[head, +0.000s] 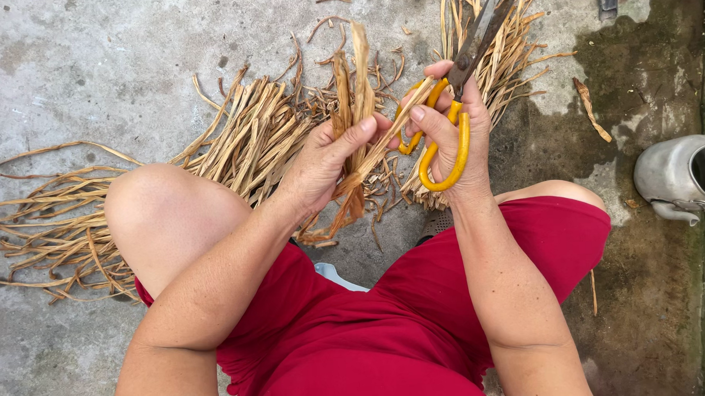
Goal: The person sits on a low stool on a concrete surface and trims dried leaf strips with yellow-handled scissors, cutting off the root ends and placing the trimmed strips into a pile while discarding cut-off pieces in the middle.
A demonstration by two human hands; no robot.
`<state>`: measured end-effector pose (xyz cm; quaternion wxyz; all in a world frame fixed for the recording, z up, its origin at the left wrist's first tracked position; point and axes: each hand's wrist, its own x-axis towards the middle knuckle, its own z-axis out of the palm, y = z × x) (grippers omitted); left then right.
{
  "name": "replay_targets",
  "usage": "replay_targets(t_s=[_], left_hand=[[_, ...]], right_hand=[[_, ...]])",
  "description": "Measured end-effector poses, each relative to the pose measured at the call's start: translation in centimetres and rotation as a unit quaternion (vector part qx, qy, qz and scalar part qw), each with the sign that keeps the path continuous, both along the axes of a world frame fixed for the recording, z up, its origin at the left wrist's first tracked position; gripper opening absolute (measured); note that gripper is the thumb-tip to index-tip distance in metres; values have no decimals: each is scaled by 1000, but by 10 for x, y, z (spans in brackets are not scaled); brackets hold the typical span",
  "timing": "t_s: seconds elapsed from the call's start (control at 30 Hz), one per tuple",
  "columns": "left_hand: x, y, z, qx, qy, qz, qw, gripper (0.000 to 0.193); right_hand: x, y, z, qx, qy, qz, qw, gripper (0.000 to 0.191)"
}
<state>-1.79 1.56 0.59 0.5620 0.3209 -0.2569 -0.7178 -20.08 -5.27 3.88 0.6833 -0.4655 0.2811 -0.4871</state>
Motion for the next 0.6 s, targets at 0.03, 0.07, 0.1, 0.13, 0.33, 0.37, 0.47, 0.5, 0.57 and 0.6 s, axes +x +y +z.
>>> replay_targets(t_s=[0.03, 0.07, 0.1, 0.13, 0.33, 0.37, 0.47, 0.5, 0.57, 0.6], left_hand=[[1, 0, -1, 4, -5, -6, 1000, 36], [1, 0, -3, 14, -22, -15, 1000, 36], [-1, -1, -5, 24, -38, -24, 999, 37], [-3, -1, -7, 34, -55, -34, 997, 37], [-1, -7, -14, -9, -35, 97, 995, 29], [1, -8, -14, -3, -46, 109, 993, 29], [5, -8, -11, -4, -58, 143, 988, 28], [4, -8, -11, -17, -48, 151, 987, 27], [3, -7, -10, -27, -32, 154, 987, 26], [2, -6, -10, -25, -26, 150, 988, 26]], right_hand=[[-1, 0, 0, -1, 4, 8, 1000, 43], [-1, 0, 0, 0, 9, 17, 1000, 43], [-2, 0, -1, 0, 13, 26, 1000, 43], [-1, 1, -2, -21, 35, 17, 999, 43], [6, 7, -13, -101, 172, 6, 980, 57], [6, 10, -14, -105, 198, 12, 975, 61], [9, 19, -18, -122, 250, 43, 960, 66], [10, 22, -20, -127, 264, 55, 955, 67], [14, 25, -23, -122, 276, 64, 951, 67], [16, 27, -25, -120, 282, 67, 950, 67]])
